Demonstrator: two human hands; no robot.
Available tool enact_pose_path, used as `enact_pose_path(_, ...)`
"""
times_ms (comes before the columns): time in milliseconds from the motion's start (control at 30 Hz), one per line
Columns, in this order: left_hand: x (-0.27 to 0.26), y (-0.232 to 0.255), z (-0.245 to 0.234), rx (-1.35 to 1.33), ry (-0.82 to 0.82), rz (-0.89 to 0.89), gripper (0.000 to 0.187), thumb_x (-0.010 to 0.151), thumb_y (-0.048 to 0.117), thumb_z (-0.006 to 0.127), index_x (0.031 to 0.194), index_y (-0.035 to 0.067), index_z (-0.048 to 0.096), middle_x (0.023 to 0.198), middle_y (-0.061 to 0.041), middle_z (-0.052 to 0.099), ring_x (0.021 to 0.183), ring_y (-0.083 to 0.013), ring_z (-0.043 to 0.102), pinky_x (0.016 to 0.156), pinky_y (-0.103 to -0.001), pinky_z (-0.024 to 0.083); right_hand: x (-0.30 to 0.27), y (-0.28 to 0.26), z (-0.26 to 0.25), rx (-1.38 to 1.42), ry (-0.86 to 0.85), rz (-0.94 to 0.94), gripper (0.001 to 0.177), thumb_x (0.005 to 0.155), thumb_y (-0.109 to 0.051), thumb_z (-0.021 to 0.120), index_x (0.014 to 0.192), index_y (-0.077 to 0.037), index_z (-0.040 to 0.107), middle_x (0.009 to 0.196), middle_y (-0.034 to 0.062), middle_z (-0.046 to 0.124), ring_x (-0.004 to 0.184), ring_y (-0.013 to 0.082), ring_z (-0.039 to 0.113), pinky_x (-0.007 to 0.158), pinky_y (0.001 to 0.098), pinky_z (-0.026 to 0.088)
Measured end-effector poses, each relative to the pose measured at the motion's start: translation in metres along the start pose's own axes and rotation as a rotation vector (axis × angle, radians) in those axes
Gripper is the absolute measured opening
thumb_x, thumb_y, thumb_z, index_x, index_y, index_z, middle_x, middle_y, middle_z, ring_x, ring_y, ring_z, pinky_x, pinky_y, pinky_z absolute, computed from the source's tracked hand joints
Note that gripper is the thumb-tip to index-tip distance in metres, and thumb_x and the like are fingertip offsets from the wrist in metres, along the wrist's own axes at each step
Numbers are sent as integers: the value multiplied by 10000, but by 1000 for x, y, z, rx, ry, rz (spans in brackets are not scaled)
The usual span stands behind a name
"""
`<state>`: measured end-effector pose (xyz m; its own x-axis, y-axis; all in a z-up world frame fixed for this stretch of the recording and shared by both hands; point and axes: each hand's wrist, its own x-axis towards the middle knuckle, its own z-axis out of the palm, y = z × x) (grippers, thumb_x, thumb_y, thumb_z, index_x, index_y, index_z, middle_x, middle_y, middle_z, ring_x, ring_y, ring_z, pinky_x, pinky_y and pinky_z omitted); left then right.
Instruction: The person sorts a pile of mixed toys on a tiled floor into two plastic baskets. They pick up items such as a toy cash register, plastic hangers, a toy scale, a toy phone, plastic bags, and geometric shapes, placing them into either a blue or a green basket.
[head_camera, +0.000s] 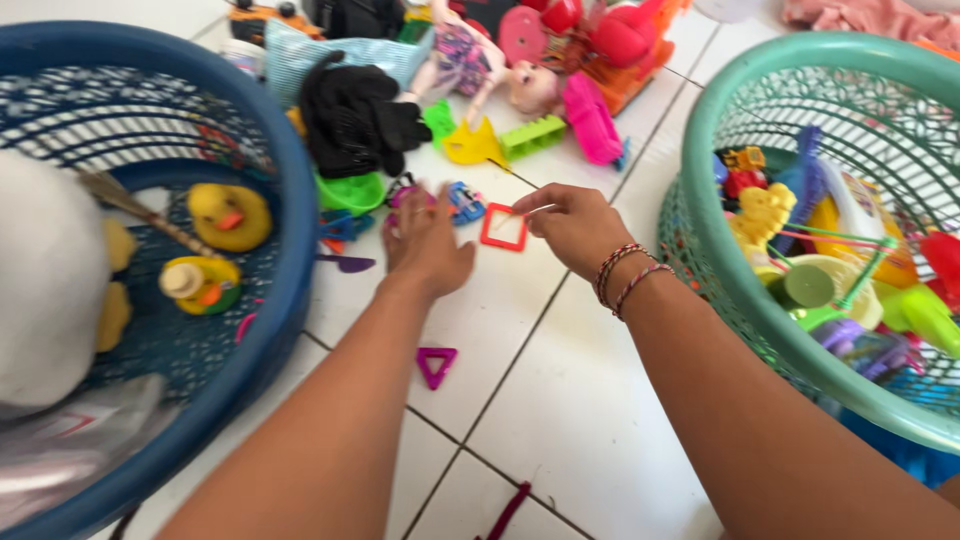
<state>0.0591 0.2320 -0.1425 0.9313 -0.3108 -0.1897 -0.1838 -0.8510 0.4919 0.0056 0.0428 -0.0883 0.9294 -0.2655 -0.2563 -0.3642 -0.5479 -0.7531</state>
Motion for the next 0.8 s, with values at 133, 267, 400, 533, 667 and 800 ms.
enact_pose_path(133,-3,-7,16,57,45,-120,864,823,297,780,1546,173,325,1631,-70,238,1494,-305,205,1124,-571,256,-9,0,-9,24,-25,78,264,858,-135,664,1098,-120,773,997,68,781,960,123,727,855,282,554)
enact_pose_path(267,-25,-1,21,122,220,-107,614,811,283,809,1372,188,577,1436,-49,509,1319,-274,447,1023,-459,443,-10,4,-8,90,-44,95,250,859,-131,671,1087,-105,770,1008,67,780,979,131,738,862,280,563)
enact_pose_path(400,-45,8,14,95,304,-97,543,785,313,835,1274,174,645,1332,-67,575,1246,-268,495,959,-456,457,-10,4,-4,103,-76,141,250,873,-110,642,1087,-110,771,1020,64,778,1011,124,739,868,285,553)
enact_pose_path(533,-54,15,-5,-31,118,-280,475,786,348,842,1182,159,657,1247,-37,602,1258,-223,511,1030,-428,431,-13,-3,4,149,-106,209,250,895,-148,626,1109,-125,754,1082,26,777,1027,115,733,847,310,551)
enact_pose_path(667,-65,18,-22,-171,63,-264,501,718,340,866,1137,163,656,1204,-32,620,1198,-218,570,1021,-396,457,-21,-11,16,305,-86,288,277,892,-201,640,1157,-161,712,1154,41,748,1038,149,728,857,308,552)
enact_pose_path(800,-77,29,-23,-210,244,-14,507,633,290,914,1061,161,674,1110,-42,640,1120,-261,598,1007,-419,453,-25,-16,22,412,-59,327,356,880,-252,698,1226,-202,633,1163,67,703,998,181,682,860,325,548)
